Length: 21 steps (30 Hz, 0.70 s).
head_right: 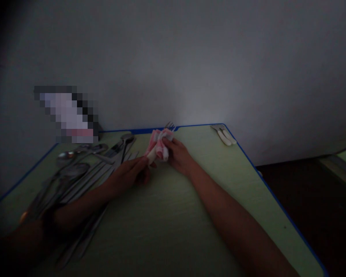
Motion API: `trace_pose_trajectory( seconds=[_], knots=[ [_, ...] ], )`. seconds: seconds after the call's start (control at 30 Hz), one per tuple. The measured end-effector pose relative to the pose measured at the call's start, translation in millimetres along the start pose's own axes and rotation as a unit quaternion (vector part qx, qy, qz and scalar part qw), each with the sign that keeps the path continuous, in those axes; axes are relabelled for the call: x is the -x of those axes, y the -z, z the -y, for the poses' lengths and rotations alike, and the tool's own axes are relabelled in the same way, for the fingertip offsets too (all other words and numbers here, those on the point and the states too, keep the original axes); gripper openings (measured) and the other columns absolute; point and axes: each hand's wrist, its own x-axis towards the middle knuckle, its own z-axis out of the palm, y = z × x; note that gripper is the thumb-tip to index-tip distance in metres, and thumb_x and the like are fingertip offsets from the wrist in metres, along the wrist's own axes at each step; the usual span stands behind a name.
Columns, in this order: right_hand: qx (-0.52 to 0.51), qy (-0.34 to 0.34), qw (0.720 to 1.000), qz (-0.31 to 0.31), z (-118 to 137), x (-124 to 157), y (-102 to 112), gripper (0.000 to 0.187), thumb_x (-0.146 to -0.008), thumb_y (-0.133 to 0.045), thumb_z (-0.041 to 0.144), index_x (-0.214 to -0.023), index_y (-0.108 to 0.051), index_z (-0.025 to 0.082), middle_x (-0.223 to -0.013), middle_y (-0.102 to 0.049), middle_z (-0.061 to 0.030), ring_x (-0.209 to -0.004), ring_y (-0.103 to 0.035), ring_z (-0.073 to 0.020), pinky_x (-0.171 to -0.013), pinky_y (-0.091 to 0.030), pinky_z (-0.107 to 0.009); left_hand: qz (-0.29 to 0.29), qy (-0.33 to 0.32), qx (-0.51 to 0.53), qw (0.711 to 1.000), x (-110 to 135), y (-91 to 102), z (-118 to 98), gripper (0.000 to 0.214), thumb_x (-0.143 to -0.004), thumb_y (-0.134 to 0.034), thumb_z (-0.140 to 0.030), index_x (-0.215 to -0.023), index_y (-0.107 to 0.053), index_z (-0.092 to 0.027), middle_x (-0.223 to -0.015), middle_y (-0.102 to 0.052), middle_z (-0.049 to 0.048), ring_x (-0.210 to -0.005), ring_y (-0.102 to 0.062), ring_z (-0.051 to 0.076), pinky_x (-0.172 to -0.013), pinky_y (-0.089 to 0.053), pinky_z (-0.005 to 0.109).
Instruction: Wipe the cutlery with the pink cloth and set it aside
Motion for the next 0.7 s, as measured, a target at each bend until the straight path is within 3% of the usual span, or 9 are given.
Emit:
trace_pose_trajectory(
  seconds=[0.17, 0.53, 0.7],
  knots=[
    [-0.028, -0.009, 1.000, -0.003, 3.2, 1.0, -2.4, 0.016, -0.075, -0.062, 0.027, -0.088, -0.057, 0.019, -0.069, -0.058, 0.0025, -0.059, -0.050, -0.0120, -0.057, -0.043, -0.025, 0.021, 0.015, 0.059, 0.998, -3.1, 1.1, 1.7, 0.048, -0.091, -0.027, -0.049, -0.087, -0.059, -0.014, -0.051, -0.057, -0.0019, -0.042, -0.045, 0.010, -0.045, -0.036, 0.021],
    [-0.040, -0.039, 0.998, -0.037, 2.4, -0.1, -1.6, 0.012, -0.073, -0.060, 0.028, -0.078, -0.059, 0.017, -0.066, -0.058, 0.0018, -0.058, -0.050, -0.0112, -0.055, -0.041, -0.024, 0.017, -0.008, -0.007, 1.000, -2.6, 3.2, -0.3, 0.033, -0.087, -0.043, -0.047, -0.092, -0.053, -0.017, -0.055, -0.050, -0.0064, -0.045, -0.043, 0.009, -0.045, -0.033, 0.019],
    [-0.024, -0.044, 0.999, -0.013, 3.0, 1.2, -2.9, 0.015, -0.070, -0.063, 0.029, -0.077, -0.059, 0.017, -0.064, -0.057, 0.0019, -0.058, -0.050, -0.0116, -0.053, -0.041, -0.024, 0.019, -0.004, 0.003, 1.000, -2.5, 2.1, -2.1, 0.031, -0.082, -0.052, -0.044, -0.099, -0.053, -0.018, -0.064, -0.054, -0.0036, -0.053, -0.049, 0.011, -0.047, -0.036, 0.019]
  ],
)
